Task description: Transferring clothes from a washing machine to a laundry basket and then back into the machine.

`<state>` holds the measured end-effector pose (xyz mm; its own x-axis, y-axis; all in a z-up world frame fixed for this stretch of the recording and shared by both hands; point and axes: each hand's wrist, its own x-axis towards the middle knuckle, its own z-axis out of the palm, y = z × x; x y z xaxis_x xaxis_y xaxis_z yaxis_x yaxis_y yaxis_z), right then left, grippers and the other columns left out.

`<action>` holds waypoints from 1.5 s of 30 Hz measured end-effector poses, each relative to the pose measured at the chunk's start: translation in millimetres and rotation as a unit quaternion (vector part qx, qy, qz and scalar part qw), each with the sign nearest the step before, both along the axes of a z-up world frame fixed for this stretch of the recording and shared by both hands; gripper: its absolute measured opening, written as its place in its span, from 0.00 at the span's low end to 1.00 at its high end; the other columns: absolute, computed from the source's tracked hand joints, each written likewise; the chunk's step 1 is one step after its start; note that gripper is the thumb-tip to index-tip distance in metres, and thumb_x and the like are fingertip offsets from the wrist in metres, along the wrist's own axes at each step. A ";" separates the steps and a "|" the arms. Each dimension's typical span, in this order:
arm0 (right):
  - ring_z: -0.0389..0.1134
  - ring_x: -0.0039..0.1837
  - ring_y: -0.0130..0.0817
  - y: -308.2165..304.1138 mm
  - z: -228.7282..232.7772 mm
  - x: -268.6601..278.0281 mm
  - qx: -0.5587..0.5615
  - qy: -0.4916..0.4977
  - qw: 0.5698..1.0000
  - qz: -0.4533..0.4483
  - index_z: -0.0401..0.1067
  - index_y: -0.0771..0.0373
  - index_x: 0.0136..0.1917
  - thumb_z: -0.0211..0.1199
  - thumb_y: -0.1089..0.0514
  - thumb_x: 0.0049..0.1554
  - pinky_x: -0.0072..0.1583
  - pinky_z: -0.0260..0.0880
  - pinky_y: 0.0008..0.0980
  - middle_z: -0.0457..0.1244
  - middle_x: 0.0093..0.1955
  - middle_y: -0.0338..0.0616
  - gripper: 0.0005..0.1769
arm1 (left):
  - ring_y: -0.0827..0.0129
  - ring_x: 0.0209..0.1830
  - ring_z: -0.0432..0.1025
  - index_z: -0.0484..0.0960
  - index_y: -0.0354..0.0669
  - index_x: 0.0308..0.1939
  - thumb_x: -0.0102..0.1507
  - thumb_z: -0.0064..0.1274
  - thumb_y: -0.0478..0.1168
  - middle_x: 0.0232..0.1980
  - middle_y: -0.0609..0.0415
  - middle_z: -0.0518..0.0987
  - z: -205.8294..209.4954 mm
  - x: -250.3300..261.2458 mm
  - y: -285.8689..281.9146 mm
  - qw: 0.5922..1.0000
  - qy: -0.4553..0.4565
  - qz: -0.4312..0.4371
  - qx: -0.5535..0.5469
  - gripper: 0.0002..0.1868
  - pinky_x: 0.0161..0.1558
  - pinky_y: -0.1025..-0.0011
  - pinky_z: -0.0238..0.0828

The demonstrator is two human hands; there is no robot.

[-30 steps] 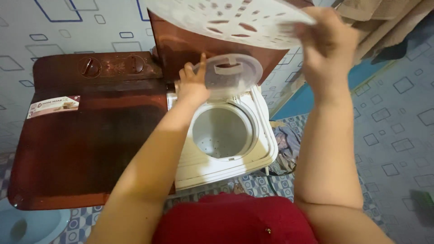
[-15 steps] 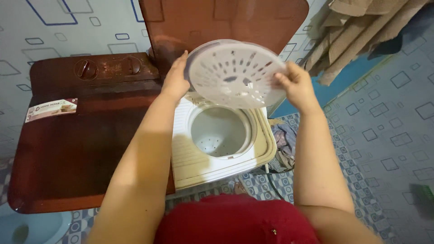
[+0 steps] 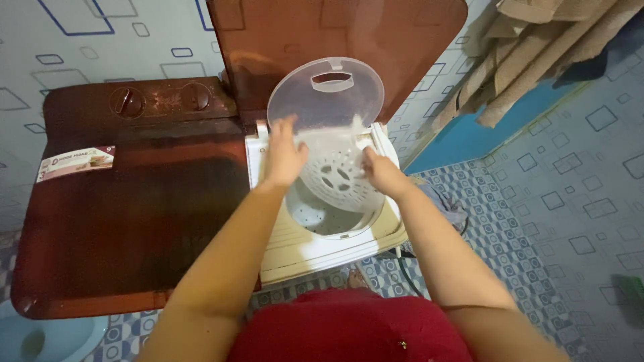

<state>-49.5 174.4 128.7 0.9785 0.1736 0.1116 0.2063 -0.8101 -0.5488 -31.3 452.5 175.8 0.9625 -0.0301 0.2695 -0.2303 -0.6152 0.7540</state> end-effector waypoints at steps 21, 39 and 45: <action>0.71 0.58 0.59 52.1 -84.7 6.9 -0.171 0.180 0.952 0.181 0.61 0.59 0.70 0.52 0.60 0.61 0.59 0.70 0.51 0.69 0.56 0.62 0.23 | 0.39 0.81 0.54 0.67 0.41 0.77 0.73 0.40 0.58 0.79 0.32 0.60 -280.7 41.9 -27.6 0.977 0.075 -0.150 0.128 0.34 0.79 0.54 0.49; 0.71 0.57 0.59 53.7 -148.7 29.8 -0.231 0.107 0.913 0.318 0.62 0.62 0.71 0.51 0.61 0.59 0.56 0.71 0.51 0.67 0.60 0.62 0.27 | 0.43 0.76 0.55 0.66 0.38 0.71 0.58 0.57 0.49 0.76 0.35 0.59 -216.9 -22.2 -29.4 0.976 0.192 0.023 0.102 0.39 0.72 0.51 0.52; 0.70 0.60 0.56 58.2 -92.1 42.9 -0.247 0.119 0.903 0.332 0.78 0.63 0.54 0.61 0.60 0.53 0.62 0.68 0.50 0.69 0.55 0.56 0.15 | 0.42 0.76 0.57 0.68 0.41 0.70 0.56 0.59 0.35 0.76 0.35 0.60 -130.9 -19.6 -28.0 0.997 0.041 0.053 0.033 0.37 0.73 0.57 0.57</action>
